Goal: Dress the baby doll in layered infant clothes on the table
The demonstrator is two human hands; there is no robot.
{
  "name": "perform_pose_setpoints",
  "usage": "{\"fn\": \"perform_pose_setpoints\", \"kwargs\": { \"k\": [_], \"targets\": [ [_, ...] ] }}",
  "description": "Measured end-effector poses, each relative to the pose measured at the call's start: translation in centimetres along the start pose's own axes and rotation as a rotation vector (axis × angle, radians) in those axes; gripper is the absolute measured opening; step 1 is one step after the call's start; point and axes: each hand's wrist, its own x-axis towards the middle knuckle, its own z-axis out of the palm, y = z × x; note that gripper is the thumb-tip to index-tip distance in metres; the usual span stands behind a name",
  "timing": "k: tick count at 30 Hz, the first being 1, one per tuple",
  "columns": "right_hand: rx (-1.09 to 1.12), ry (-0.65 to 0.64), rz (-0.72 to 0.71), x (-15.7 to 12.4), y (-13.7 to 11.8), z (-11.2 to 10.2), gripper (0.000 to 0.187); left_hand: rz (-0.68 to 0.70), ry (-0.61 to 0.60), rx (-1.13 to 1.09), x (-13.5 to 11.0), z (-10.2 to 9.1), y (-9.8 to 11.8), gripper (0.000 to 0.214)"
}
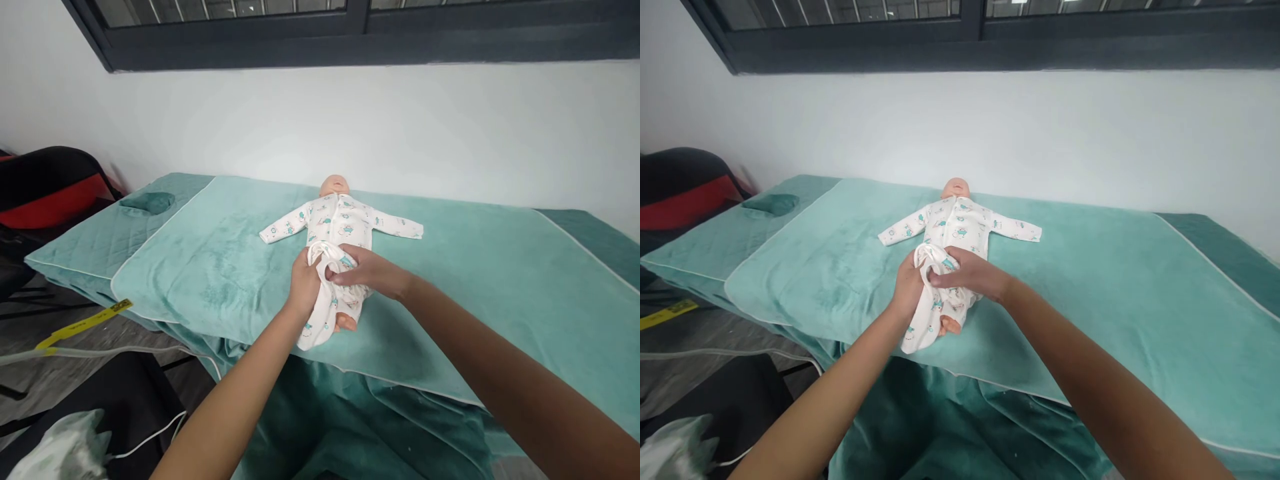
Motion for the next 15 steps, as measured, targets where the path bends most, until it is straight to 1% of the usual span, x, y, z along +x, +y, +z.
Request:
{"fn": "perform_pose_setpoints", "kwargs": {
  "k": [1,3,6,9,11,12,15],
  "targets": [
    [-0.064,0.013,-0.004,0.0,0.0,0.3,0.045,0.007,0.026,0.007,0.0,0.1,0.0,0.014],
    [-0.102,0.050,-0.011,0.0,0.0,0.6,0.040,-0.014,0.041,-0.013,0.0,0.0,0.2,0.015],
    [-0.004,0.087,-0.018,0.0,0.3,0.5,0.025,-0.094,-0.009,-0.072,0.0,-0.6,0.4,0.023],
    [0.113,0.117,-0.050,-0.1,0.5,0.4,0.019,-0.140,-0.034,-0.029,-0.1,-1.1,0.7,0.028],
    [0.103,0.104,-0.050,-0.2,0.5,0.5,0.021,-0.135,-0.025,-0.031,-0.1,-1.1,0.7,0.028],
    [0.054,0.087,-0.052,-0.2,0.5,0.7,0.023,-0.123,-0.017,-0.049,-0.2,-1.1,0.6,0.027],
    [-0.196,0.026,-0.086,-0.2,0.6,1.0,0.040,-0.077,0.017,-0.095,-0.2,-0.7,0.5,0.023]
  ]
}}
